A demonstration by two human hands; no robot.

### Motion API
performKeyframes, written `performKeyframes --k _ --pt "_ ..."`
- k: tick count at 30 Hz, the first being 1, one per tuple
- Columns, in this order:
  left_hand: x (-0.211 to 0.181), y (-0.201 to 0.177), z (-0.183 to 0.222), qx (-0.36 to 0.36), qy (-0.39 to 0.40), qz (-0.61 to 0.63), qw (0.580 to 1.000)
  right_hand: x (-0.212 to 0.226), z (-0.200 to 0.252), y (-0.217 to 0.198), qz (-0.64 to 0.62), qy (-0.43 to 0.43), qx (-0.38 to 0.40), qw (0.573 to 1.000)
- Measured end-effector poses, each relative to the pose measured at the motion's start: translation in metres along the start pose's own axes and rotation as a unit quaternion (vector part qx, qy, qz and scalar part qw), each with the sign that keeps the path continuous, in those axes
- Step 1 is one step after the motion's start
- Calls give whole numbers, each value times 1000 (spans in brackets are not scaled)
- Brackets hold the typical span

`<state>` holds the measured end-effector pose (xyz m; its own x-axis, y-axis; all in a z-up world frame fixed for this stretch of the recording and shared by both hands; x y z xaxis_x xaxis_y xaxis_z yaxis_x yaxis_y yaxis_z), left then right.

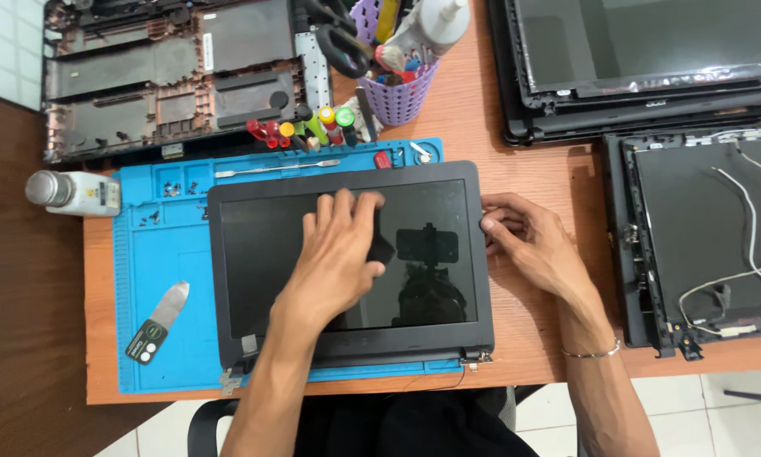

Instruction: The person removes a black bezel and adhesive strips from the back of a laptop display panel and then presses the new panel into place.

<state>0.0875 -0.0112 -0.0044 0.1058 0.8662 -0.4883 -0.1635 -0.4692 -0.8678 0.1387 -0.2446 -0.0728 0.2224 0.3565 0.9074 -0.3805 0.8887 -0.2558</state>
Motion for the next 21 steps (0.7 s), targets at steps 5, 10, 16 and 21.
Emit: performKeyframes --k 5,10,16,21 --pt "3 -2 -7 -91 76 138 983 -1 -1 -1 -2 -2 3 1000" --pt "-17 19 -43 -117 24 239 964 -4 -1 -2 -14 3 7 1000" --pt "-55 38 -54 -118 19 238 964 -10 -2 -2 -47 -7 16 999" --pt "-61 38 -54 -133 38 253 957 -10 -5 -2 -41 -6 13 999"
Point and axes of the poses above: each hand's wrist, its own z-axis away from the middle knuckle, its own y-axis out of the palm, x = y × z, the point moved 7 cm from there along -z, towards the middle knuckle, and after that the axes turned 1 degree about y, right-handed, at the moved point
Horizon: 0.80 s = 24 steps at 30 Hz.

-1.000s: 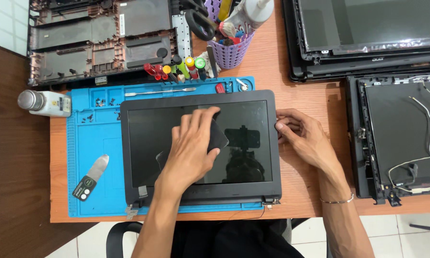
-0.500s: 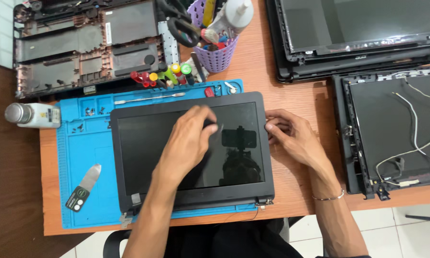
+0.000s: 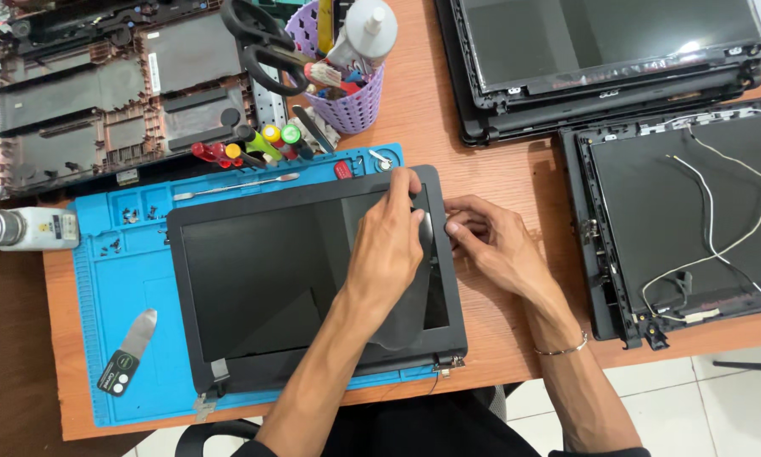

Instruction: The person removes a black bezel and adhesive strips from the back of a laptop display panel and then presses the new panel into place.

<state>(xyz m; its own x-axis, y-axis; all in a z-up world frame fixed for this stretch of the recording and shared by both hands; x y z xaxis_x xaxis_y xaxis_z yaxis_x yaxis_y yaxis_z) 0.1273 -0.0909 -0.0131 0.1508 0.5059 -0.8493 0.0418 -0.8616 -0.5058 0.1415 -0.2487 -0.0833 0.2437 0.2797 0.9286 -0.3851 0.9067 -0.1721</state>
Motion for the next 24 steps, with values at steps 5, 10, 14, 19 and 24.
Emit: performKeyframes --k 5,10,14,19,24 --pt "-4 6 -3 -56 20 -31 998 -2 1 -1 7 2 -12 1000" --pt "15 -8 6 -87 -110 -4 990 -10 -2 -2 -43 -7 -2 999" --pt "14 -12 21 -92 -106 -95 986 -20 -5 1 -101 15 10 995" --pt "18 -4 11 -86 -88 -125 984 -29 -8 4 -130 40 20 990" --pt "19 -2 11 -50 -80 -57 994 -34 -10 4 -148 47 -4 988"
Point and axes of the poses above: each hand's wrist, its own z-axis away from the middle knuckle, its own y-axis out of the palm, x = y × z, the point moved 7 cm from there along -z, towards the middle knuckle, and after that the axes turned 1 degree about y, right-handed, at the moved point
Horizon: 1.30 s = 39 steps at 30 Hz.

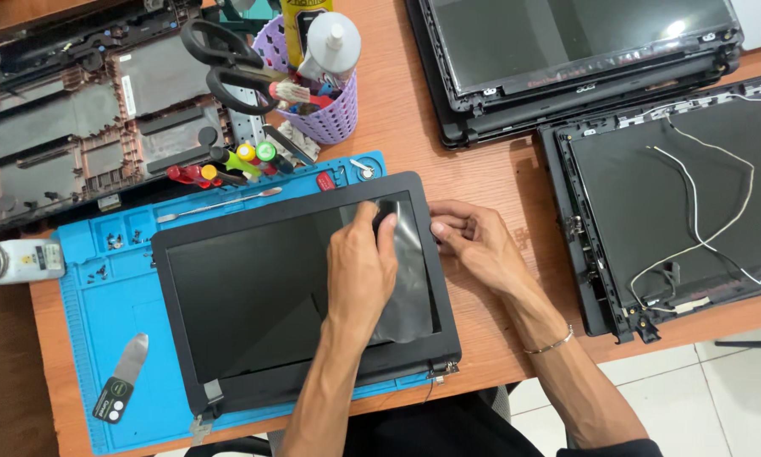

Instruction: The person removes a black bezel and adhesive strips from the back of a laptop display panel and then presses the new panel into place.

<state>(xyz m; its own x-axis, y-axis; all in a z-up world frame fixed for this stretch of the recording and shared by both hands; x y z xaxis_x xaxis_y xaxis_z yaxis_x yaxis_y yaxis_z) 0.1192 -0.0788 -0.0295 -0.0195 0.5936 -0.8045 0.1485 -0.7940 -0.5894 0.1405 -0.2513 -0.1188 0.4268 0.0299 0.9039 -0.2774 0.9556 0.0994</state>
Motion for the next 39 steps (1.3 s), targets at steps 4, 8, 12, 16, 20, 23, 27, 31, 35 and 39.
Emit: performKeyframes --k 4,8,12,16,20,23,27,31,35,39 --pt "0 1 -3 -7 4 -16 1000 -2 1 -1 19 5 -5 1000" --pt "-7 4 -6 -1 41 -10 999 -1 -1 0 -4 -14 3 1000" --pt "-10 3 1 49 47 -23 997 -4 0 3 -39 -2 -1 999" --pt "-10 3 -5 55 38 -66 996 2 3 3 -20 -19 2 1000" --pt "-12 8 -2 75 21 -82 994 8 5 2 7 -9 -21 1000" --pt "-11 11 2 89 9 -69 994 8 4 -1 19 -4 -31 999" --pt "-9 14 11 95 4 -96 991 3 4 1 -8 -20 -25 999" --pt "-11 15 25 105 4 -97 990 0 4 2 -35 -13 -23 999" --pt "-14 13 32 124 18 -79 989 0 2 1 -27 -15 -32 999" --pt "-13 13 38 159 8 -72 985 -3 3 1 -36 -19 -29 999"
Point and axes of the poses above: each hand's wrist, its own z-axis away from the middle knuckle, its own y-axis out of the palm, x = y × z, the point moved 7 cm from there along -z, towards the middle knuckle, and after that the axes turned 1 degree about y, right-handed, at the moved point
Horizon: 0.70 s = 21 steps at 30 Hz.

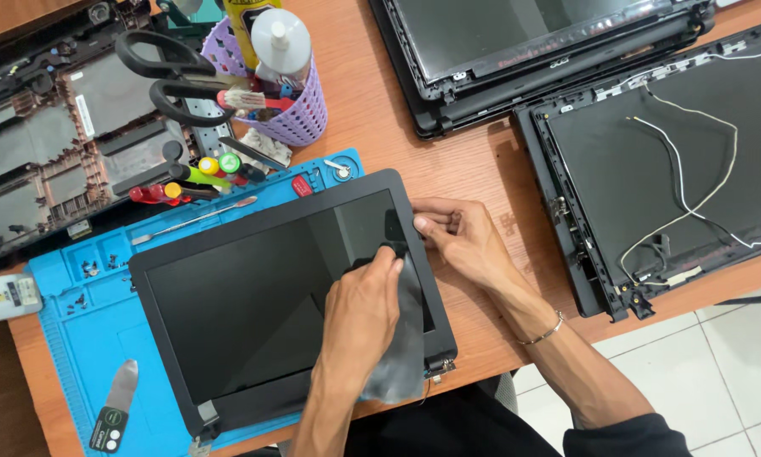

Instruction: The person removes a black bezel and adhesive strips from the back of a laptop display panel and then presses the new panel into place.

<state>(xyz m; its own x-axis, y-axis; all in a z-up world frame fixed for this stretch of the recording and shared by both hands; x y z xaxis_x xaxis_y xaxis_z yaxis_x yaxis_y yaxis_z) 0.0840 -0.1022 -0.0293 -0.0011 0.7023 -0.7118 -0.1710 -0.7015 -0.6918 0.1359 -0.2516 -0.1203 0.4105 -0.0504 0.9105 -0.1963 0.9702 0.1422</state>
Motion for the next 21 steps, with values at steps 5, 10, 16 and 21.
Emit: performKeyframes --k 5,10,16,21 --pt "-2 1 8 8 6 -22 1000 -15 2 11 -140 2 39 989" --pt "-10 2 0 -63 27 -27 997 -6 10 22 -208 -40 8 977" --pt "-7 0 -13 -79 32 -13 996 -9 15 24 -296 47 13 954" --pt "-8 -2 -9 -28 22 16 999 -17 12 25 -290 44 7 956"
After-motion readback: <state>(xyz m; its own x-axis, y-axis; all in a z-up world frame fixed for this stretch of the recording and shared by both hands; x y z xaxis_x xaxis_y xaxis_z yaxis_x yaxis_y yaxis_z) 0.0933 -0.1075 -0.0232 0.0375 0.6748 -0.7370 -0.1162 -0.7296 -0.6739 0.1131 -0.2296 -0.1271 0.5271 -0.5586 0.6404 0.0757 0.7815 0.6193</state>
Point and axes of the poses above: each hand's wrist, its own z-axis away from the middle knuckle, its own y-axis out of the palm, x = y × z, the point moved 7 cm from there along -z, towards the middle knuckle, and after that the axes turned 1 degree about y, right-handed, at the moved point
